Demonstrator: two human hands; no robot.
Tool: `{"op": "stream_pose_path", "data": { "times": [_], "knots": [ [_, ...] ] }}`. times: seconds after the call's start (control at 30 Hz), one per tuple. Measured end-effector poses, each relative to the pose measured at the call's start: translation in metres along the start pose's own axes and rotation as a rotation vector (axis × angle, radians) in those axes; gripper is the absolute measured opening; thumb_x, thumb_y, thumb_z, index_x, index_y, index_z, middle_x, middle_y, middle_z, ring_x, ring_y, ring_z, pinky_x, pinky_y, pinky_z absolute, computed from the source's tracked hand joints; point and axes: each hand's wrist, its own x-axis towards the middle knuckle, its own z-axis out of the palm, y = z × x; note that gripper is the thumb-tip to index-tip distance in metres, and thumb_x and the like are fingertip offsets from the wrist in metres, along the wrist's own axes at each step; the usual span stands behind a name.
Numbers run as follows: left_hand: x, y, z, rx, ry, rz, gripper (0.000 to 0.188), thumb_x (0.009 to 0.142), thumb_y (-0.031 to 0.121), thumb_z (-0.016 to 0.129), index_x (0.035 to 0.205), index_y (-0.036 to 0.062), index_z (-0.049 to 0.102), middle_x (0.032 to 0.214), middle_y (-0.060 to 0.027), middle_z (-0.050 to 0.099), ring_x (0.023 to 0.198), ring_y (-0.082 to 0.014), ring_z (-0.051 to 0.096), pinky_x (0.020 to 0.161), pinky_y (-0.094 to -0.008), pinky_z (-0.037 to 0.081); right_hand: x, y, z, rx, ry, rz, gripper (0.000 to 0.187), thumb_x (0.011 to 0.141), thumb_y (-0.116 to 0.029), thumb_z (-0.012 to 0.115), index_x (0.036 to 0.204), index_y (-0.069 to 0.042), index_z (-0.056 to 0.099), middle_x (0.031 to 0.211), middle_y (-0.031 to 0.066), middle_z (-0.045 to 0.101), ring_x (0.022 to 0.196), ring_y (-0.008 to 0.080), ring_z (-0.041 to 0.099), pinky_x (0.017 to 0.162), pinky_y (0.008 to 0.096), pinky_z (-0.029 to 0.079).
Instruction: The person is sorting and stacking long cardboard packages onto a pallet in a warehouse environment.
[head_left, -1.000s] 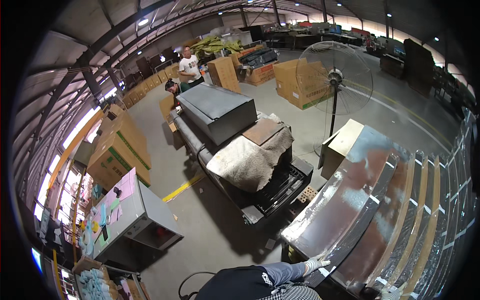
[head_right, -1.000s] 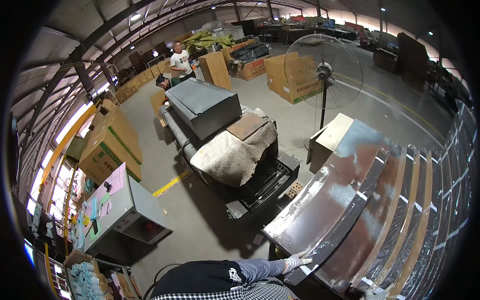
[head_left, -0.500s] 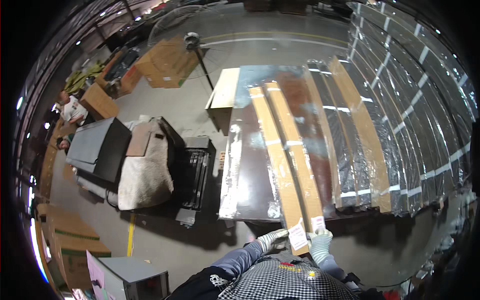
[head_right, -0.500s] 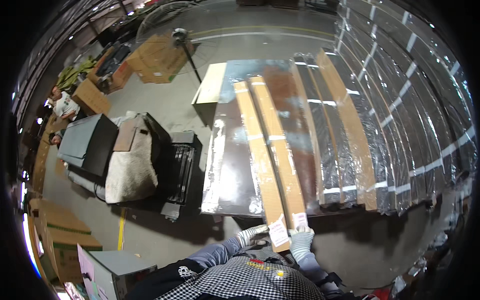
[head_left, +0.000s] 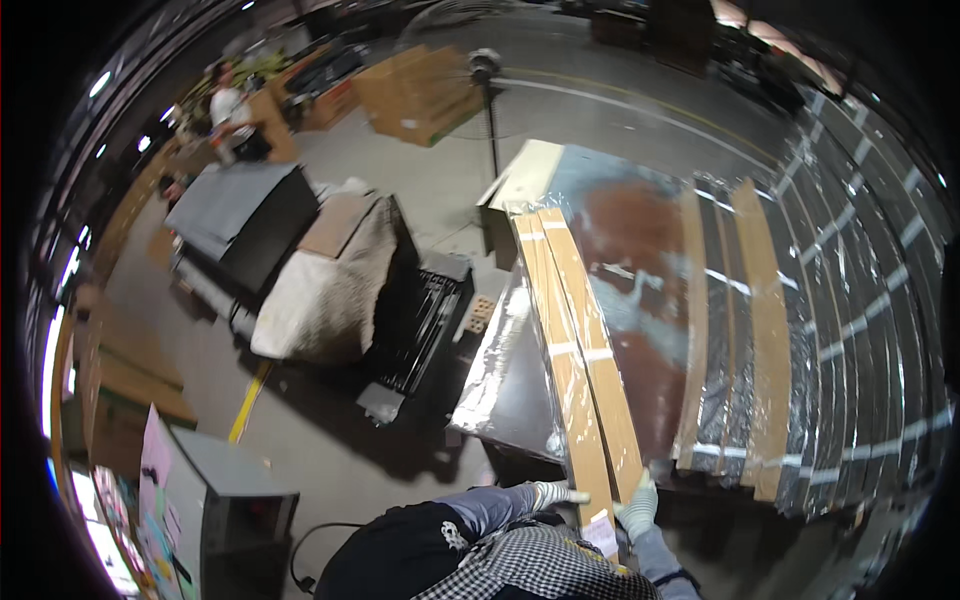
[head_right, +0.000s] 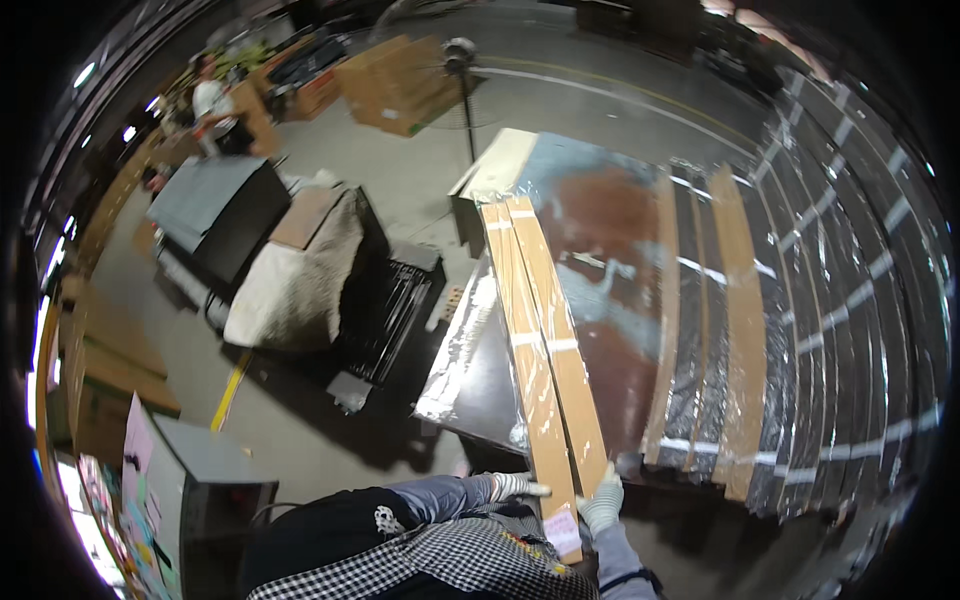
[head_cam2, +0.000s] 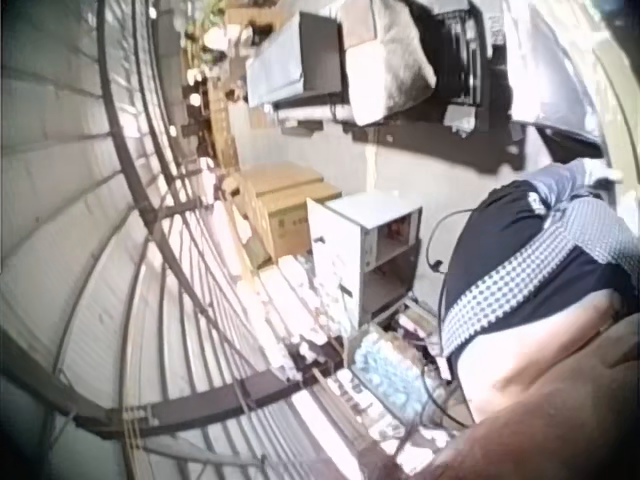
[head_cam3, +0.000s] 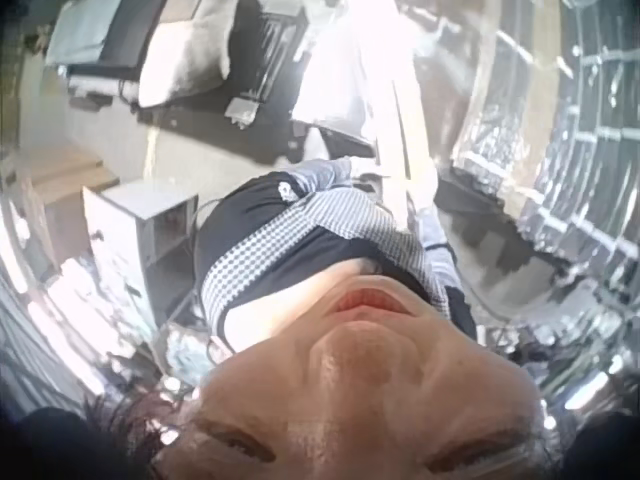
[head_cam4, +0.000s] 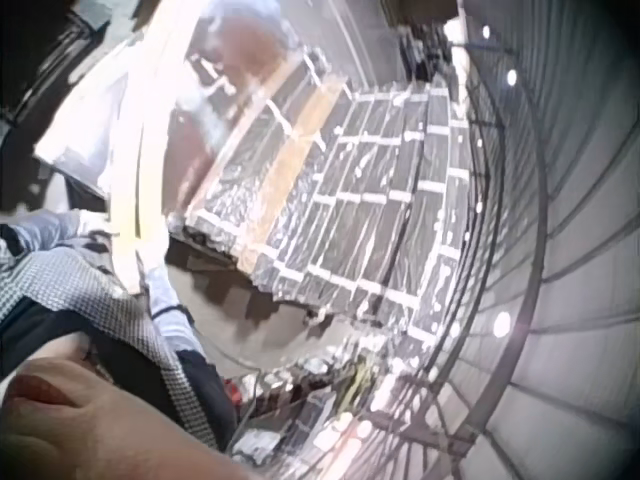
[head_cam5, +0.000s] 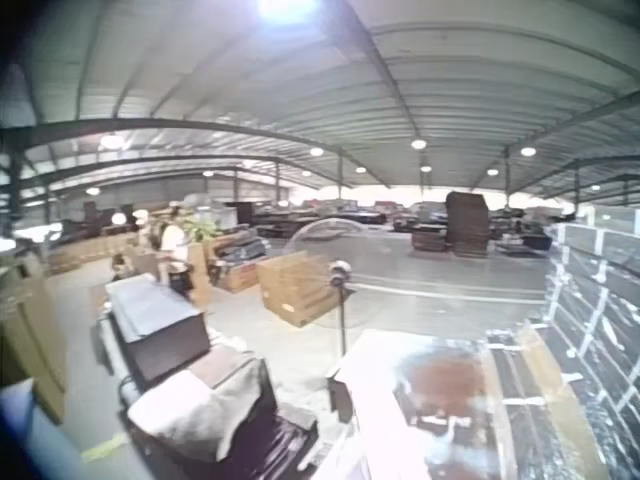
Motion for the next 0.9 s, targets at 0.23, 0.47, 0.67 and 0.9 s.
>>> {"op": "stream_pose_path", "data": {
  "times": [0.23,0.47,0.67,0.9],
  "knots": [
    [-0.048,0.004,-0.026,-0.626,0.563,0.252,0.046,0.085,0.020,0.076,0.125,0.0030,0.059,0.113,-0.0114,0.069,0.099,-0.0249,0.067,0.089,-0.0392,0.054,-0.021,-0.023,-0.007,-0.066,-0.112,-0.294,0.094,0.053,-0.029,0.088,0.128,0.000,0.039,0.102,0.0239,0.057,0.097,0.0410,0.056,0.086,0.0486,0.048],
    [-0.108,0.052,-0.065,-0.864,0.970,0.276,0.070,0.075,0.035,0.084,0.128,-0.0011,0.056,0.124,-0.0142,0.063,0.110,-0.0272,0.061,0.091,-0.0431,0.050,0.057,-0.126,-0.038,-0.190,-0.157,-0.504,0.108,0.050,-0.035,0.090,0.139,-0.002,0.038,0.106,0.0188,0.057,0.102,0.0363,0.056,0.089,0.0476,0.045],
    [-0.092,0.039,-0.191,-1.065,1.165,0.665,0.099,0.078,0.042,0.080,0.148,-0.0037,0.026,0.143,-0.0204,0.046,0.125,-0.0295,0.050,0.103,-0.0384,0.042,0.081,-0.266,-0.059,-0.345,-0.020,-0.639,0.105,0.058,-0.039,0.088,0.143,-0.003,0.039,0.112,0.0163,0.055,0.106,0.0310,0.055,0.090,0.0430,0.044],
    [-0.122,0.102,-0.197,-1.184,1.093,0.920,0.085,0.083,0.018,0.077,0.150,0.0054,0.026,0.136,-0.0152,0.052,0.113,-0.0282,0.058,0.092,-0.0391,0.051,0.099,-0.299,-0.061,-0.364,0.024,-0.615,0.100,0.060,-0.039,0.086,0.142,-0.005,0.042,0.113,0.0177,0.056,0.106,0.0327,0.056,0.091,0.0446,0.044]
  ]
}}
